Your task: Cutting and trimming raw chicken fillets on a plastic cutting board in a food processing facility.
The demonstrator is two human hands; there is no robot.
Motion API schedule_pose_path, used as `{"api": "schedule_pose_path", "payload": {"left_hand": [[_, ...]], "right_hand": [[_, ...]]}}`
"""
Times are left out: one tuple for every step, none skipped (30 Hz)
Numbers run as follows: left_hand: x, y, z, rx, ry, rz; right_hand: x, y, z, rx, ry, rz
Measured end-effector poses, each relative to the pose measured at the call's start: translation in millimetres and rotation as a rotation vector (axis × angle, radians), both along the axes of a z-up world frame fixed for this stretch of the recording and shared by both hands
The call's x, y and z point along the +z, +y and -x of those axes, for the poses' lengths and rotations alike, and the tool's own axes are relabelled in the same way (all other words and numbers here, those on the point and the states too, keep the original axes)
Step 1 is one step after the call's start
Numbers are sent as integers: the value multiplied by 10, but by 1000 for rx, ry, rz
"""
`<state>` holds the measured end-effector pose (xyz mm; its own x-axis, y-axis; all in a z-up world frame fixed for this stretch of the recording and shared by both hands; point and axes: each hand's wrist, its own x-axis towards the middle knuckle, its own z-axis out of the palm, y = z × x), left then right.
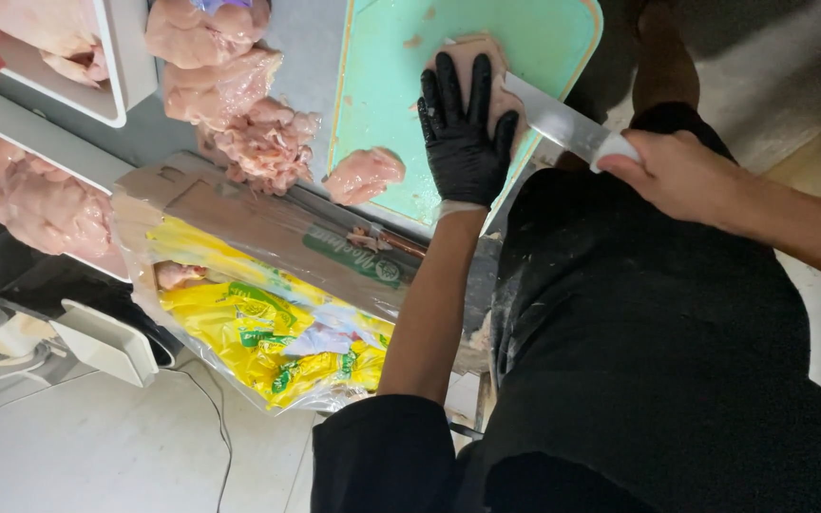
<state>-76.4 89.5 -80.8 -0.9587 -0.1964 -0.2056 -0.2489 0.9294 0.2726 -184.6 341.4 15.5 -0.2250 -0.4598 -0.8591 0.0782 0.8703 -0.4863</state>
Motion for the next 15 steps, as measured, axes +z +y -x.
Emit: {"api": "schedule_pose_path", "payload": {"left_hand": [[-4, 13, 15, -6, 13, 8], [-1, 31, 3, -14, 22, 15], [31, 34, 17, -13, 15, 12], [60, 65, 38, 40, 48, -12], [94, 97, 64, 92, 80, -35], [80, 103, 69, 89, 83, -39], [70, 107, 75, 105, 95, -55], [73, 105, 65, 122, 103, -68], [50, 108, 77, 121, 102, -69], [35, 113, 64, 136, 98, -54], [18, 113, 48, 152, 93, -39], [-7, 97, 36, 160, 92, -43], [-32, 77, 21, 141, 63, -21], [-44, 53, -11, 125, 31, 4], [-92, 47, -28, 136, 27, 3]], "right_hand": [[-45, 59, -7, 32, -5, -25], [-83, 124, -43, 63, -15, -51], [-96, 62, -28, 64, -22, -53], [-95, 25, -16, 56, 23, 4], [-90, -9, 0, 47, 69, 61], [-107, -84, -8, 44, 73, 57], [-119, -162, -13, 69, 139, 54], [-128, -246, -29, 95, 202, 54], [-153, -312, -33, 94, 202, 53], [-176, -380, -53, 76, 216, 75], [-200, -451, -78, 58, 229, 97], [-241, -435, -113, 65, 228, 94], [-281, -421, -151, 65, 253, 112], [-315, -412, -197, 67, 274, 134], [-298, -386, -188, 77, 269, 134]]}}
